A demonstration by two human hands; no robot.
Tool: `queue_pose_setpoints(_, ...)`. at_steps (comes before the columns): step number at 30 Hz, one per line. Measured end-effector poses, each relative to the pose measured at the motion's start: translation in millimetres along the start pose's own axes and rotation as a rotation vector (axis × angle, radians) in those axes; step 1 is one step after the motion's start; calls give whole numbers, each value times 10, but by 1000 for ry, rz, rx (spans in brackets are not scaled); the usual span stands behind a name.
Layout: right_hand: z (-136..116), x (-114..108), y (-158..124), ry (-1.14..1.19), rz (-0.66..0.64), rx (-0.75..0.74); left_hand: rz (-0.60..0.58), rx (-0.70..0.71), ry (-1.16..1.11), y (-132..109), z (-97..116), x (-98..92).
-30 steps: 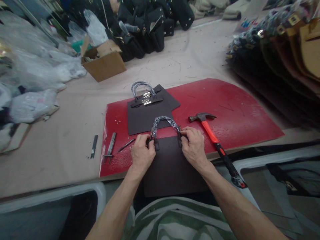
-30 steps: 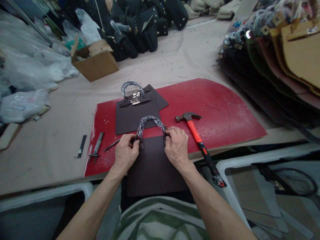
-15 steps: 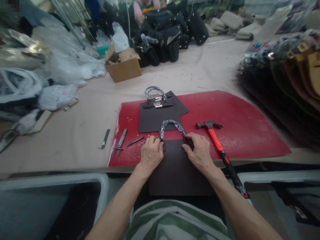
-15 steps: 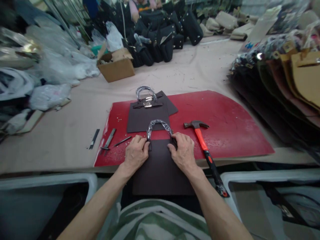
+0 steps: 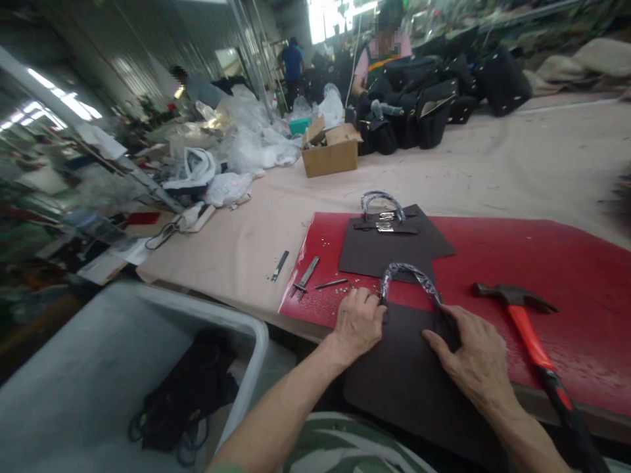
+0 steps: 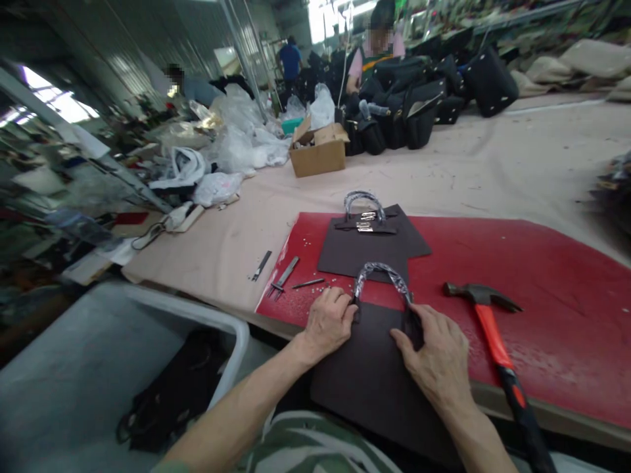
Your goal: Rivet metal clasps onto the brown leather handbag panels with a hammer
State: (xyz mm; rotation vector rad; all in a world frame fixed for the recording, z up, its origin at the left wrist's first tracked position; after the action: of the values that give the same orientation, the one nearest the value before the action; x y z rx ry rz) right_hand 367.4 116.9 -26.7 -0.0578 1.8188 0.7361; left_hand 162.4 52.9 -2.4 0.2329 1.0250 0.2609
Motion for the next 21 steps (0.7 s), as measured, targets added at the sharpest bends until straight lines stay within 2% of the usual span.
queue_pose_setpoints(2, -4, -9, 1, -6, 13, -6, 44, 5, -66, -13, -44, -107)
queue_pose_setpoints(4, -11, -13, 4, -10, 21, -23, 117, -22, -73, -17, -179, -294)
queue_pose_setpoints(6, -13, -7, 9, -14, 18, -34, 202, -108, -10, -12, -427, -541)
queue_pose_setpoints(8, -9, 10, 14, -18, 8, -25, 236, -243, 76, -3, -746, -786)
queue_pose_setpoints(11, -15, 14, 5, -10, -2, 11, 142, -448, 162, -3, -1195, -1012)
queue_pose_setpoints(13, -40, -7, -13, 10, -13, 27, 31, -524, 180, -8, -1391, -1031)
queue_pose_setpoints(16, -84, -46, -33, 30, -34, 43, -96, -544, 193, 4, -1532, -930)
queue_pose_setpoints(19, -110, -66, -33, 32, -46, 42, -100, -540, 211, 45, -1590, -862)
queue_pose_setpoints(21, -118, -89, -31, 42, -37, 29, -64, -569, 184, 69, -1626, -911)
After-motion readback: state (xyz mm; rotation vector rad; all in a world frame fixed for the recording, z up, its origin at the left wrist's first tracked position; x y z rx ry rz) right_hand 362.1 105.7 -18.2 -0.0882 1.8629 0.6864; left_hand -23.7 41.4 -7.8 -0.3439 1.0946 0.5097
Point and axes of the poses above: each hand's wrist, its own y-axis towards the middle knuckle, its own x-axis out of the palm, z = x × y, the point moved 5 cm from there along y, towards the middle knuckle, and after that the axes turned 12 degrees about -y, right-handed, at the moved point
